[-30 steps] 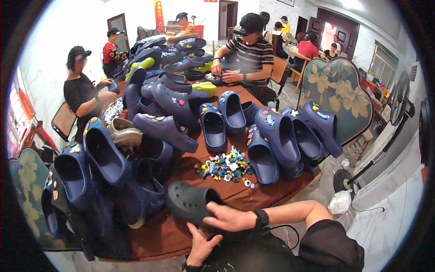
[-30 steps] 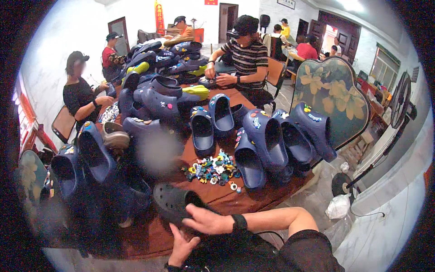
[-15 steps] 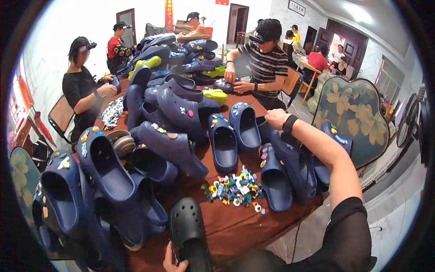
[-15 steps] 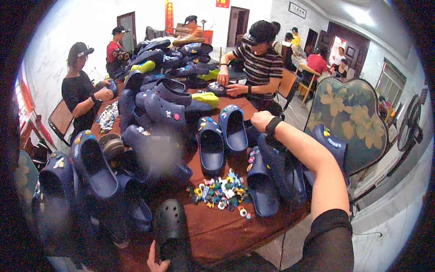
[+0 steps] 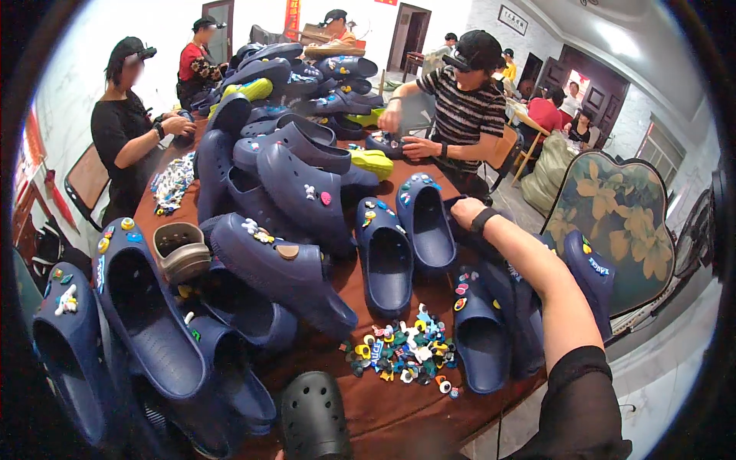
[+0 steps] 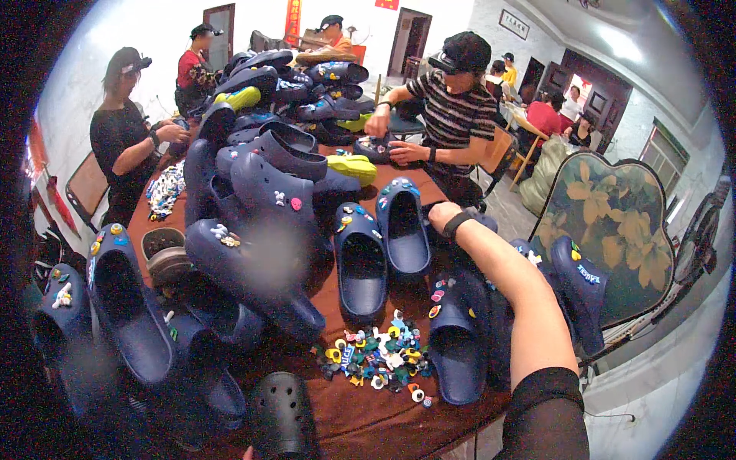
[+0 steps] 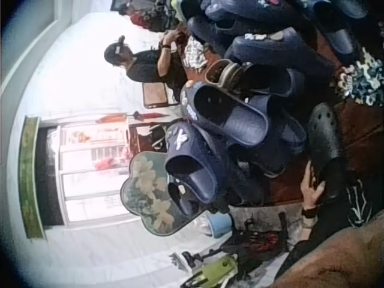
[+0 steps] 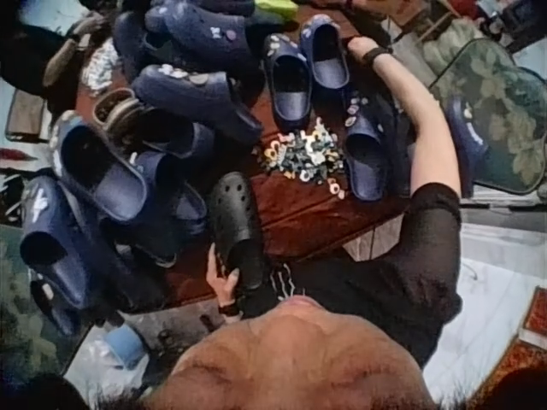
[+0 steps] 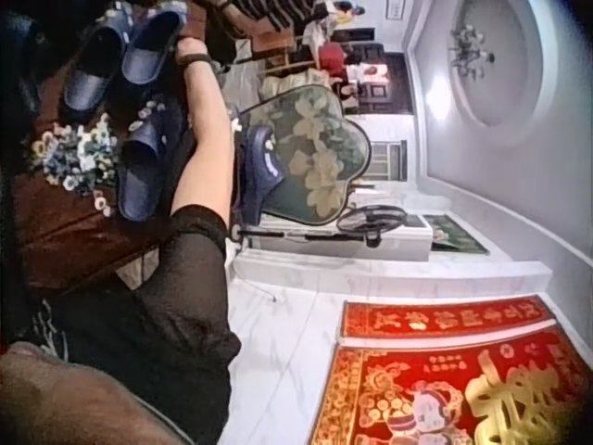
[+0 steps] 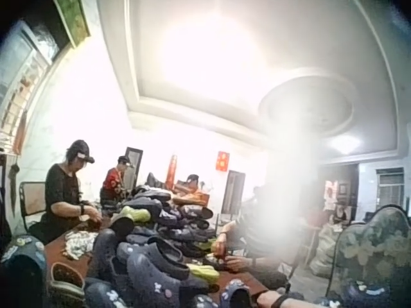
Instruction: The person is assembling decorative charms onto clogs at a manufacturing or processing station.
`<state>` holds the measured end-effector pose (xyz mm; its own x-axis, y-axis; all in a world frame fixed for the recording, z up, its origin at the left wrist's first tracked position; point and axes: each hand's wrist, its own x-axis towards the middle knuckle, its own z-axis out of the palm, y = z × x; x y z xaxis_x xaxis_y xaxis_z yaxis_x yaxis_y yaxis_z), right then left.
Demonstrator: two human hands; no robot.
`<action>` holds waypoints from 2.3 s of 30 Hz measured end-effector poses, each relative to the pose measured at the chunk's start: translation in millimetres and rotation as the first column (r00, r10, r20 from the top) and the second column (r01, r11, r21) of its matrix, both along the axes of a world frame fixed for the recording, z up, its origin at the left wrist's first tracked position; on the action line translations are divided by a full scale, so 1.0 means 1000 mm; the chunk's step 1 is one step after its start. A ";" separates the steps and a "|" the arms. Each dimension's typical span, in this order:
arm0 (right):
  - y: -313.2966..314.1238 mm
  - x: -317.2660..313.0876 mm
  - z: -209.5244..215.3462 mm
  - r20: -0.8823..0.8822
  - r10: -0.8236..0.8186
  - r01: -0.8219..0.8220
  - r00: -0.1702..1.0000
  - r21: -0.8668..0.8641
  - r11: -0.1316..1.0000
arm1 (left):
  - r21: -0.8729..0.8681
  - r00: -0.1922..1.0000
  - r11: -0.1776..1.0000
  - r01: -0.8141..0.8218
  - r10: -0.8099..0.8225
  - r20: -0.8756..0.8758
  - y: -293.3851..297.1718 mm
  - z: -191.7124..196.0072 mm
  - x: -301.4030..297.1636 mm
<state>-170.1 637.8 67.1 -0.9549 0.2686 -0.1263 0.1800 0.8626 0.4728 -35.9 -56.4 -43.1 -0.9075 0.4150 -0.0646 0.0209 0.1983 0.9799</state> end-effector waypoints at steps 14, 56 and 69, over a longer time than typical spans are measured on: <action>-0.004 0.040 0.063 -0.292 -0.334 0.441 0.896 0.501 0.745 | 0.003 1.000 1.000 0.024 -0.024 0.010 -0.002 0.007 0.005; -0.200 0.061 0.016 -0.351 0.468 -0.541 0.811 -0.147 0.828 | -0.347 0.919 0.916 -0.200 0.052 -0.391 0.020 0.028 0.047; -0.408 0.224 0.029 -0.313 0.891 -0.919 0.329 -0.324 0.225 | -0.280 0.697 0.929 -0.244 -0.033 -0.717 0.003 0.044 0.093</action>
